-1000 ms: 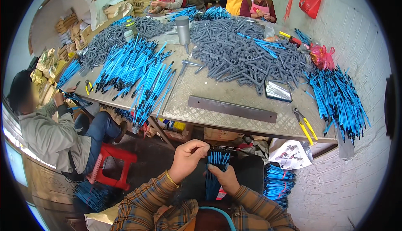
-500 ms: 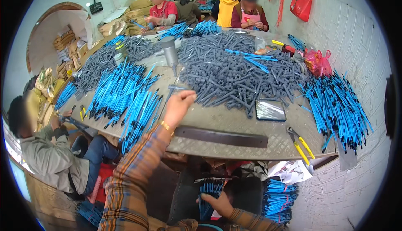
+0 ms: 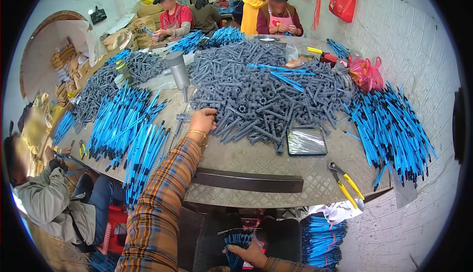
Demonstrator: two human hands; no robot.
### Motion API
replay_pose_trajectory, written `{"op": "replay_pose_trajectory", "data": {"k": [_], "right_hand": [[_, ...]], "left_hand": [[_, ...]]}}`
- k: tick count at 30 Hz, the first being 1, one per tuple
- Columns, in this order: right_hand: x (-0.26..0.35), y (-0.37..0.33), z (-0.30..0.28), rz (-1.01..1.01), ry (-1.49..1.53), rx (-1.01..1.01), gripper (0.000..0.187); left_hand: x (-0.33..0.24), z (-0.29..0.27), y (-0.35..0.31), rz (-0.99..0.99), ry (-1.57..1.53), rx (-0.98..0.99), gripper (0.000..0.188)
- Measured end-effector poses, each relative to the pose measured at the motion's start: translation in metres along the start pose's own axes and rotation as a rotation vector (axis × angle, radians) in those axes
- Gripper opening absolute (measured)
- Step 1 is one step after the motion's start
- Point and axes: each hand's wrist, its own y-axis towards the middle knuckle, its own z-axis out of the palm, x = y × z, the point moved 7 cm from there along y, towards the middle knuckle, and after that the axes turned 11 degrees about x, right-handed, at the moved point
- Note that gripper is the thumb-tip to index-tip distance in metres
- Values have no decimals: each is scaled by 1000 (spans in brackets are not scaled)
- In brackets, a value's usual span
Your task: The person assembles umbrella frame components by stringing blue rods onto wire, fastening them around a plastic hub, and trimming the wire using pliers.
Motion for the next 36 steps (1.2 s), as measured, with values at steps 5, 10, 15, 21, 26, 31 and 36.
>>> {"op": "replay_pose_trajectory", "data": {"k": [5,10,15,21,26,31,36], "right_hand": [[-15,4,1,36,-12,-34,27],[-2,2,7,13,33,-12,27],[-2,2,12,26,-36,-26,26],[0,2,16,-62,26,-21,26],[0,7,15,-31,7,7,26],[2,2,18,13,-2,-20,25],[-5,-2,20,-52,11,-7,23]], "left_hand": [[-28,5,-5,227,636,-97,18],[-41,7,-15,385,852,-216,19],[-34,-4,-19,453,865,-215,21],[-30,-1,-12,345,653,-108,22],[-30,2,-9,375,648,-121,17],[-37,-18,-26,417,617,-196,19],[-61,-22,-107,78,-218,-21,22]]}}
